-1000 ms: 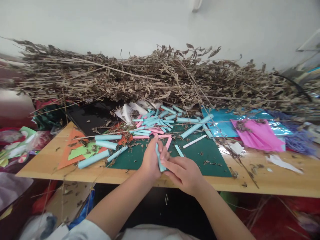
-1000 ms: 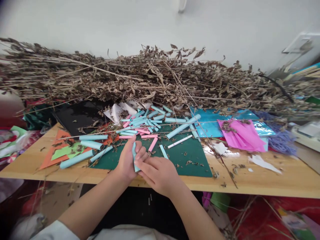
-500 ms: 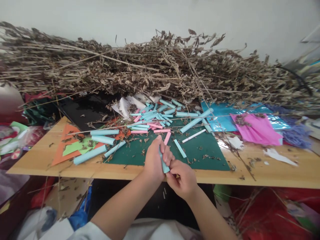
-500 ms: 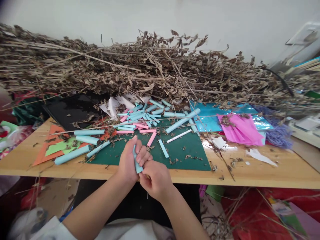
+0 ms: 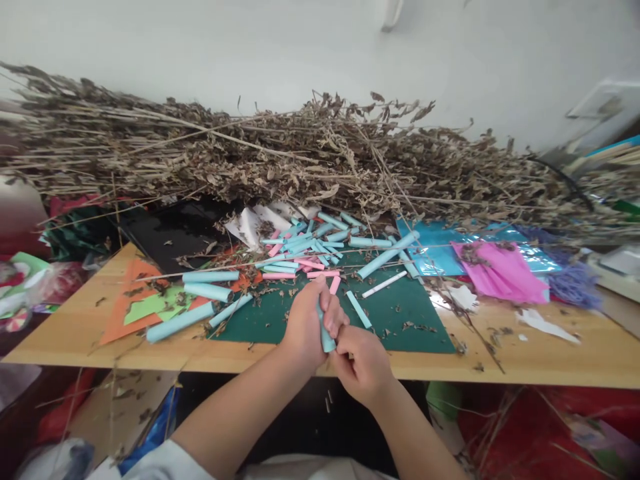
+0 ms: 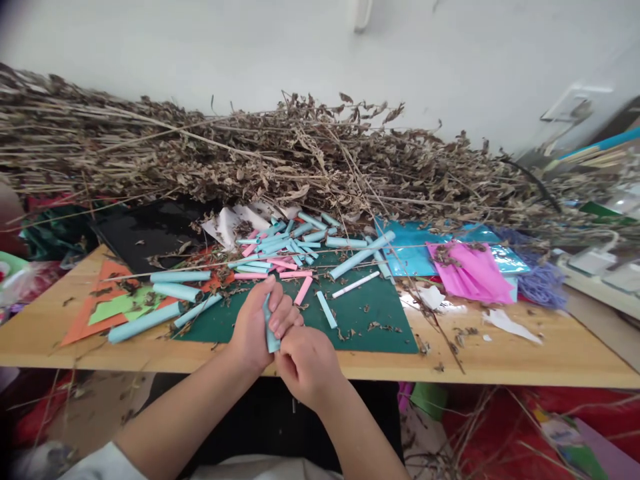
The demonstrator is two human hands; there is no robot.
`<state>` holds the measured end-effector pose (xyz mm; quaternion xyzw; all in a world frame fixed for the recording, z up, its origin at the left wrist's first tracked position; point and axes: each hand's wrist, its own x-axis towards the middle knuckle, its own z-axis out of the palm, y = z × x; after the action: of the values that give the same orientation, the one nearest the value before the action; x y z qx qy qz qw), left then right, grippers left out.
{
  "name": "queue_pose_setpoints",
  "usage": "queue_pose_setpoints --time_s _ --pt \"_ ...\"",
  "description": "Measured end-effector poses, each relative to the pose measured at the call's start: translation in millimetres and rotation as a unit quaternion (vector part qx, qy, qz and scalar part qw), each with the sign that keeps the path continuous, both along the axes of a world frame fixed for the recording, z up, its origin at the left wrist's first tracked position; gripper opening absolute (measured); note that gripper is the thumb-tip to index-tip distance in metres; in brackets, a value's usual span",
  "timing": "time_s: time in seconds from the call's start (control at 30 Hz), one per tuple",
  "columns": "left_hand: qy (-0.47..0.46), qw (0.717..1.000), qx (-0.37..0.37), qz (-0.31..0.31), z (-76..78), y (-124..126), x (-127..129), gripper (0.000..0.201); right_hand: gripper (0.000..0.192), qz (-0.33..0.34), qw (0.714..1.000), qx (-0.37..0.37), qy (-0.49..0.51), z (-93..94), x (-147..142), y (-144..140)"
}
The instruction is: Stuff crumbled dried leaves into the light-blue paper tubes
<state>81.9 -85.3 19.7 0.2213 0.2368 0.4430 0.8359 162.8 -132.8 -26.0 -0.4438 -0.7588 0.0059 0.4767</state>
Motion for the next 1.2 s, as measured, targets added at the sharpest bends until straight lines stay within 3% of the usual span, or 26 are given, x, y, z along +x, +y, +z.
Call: queue_pose_setpoints --time_s 0.2,0.27,0.33,0.43,0.57,0.63,0.83,0.9,0.97,1.0,1.07,1.2 --pt "0.037 0.997 0.061 0.000 -3.6 10.0 -8.2 0.041 0.004 0.069 0.997 -0.034 0.005 -0.7 12.9 -2.6" --pt "0.060 0.992 0.114 0.010 -10.3 14.9 -9.7 0.040 0.006 0.015 0.998 -0.053 -0.014 -4.7 29.5 -0.6" --pt "0.076 0.984 0.162 0.013 -18.3 18.8 -10.0 0.035 0.009 -0.087 0.989 -0.089 -0.081 -9.3 52.3 5.7" --pt "0.130 0.968 0.216 -0.012 -30.2 20.6 -7.2 0.029 0.020 -0.193 0.940 -0.139 -0.245 -16.9 87.6 21.0" --pt "0.281 0.900 0.333 0.004 -42.8 14.8 3.1 0.025 0.024 -0.234 0.894 -0.190 -0.333 -26.1 113.8 39.3" --pt "0.312 0.871 0.380 -0.007 -48.8 10.9 9.5 0.028 0.017 -0.216 0.902 -0.189 -0.323 -28.7 117.4 46.6" --pt "0.345 0.835 0.423 -0.062 -64.4 13.7 18.0 0.033 0.010 -0.126 0.948 -0.144 -0.253 -22.9 113.8 63.4" --pt "0.348 0.828 0.432 -0.086 -65.6 18.6 16.5 0.032 0.013 -0.117 0.970 -0.114 -0.179 -11.3 104.2 62.3" --pt "0.347 0.825 0.433 -0.108 -64.6 23.1 14.3 0.031 0.012 -0.098 0.994 -0.048 0.021 8.1 88.2 55.9" --pt "0.347 0.821 0.437 -0.118 -63.7 24.9 13.4 0.031 0.009 -0.058 0.984 -0.007 0.168 20.1 78.7 51.2" --pt "0.353 0.807 0.454 -0.132 -61.9 27.2 12.0 0.030 0.008 0.025 0.923 0.026 0.382 45.0 59.7 40.9" --pt "0.375 0.779 0.486 -0.131 -60.8 27.9 11.1 0.027 0.042 0.196 0.868 -0.102 0.444 74.0 34.5 29.9"
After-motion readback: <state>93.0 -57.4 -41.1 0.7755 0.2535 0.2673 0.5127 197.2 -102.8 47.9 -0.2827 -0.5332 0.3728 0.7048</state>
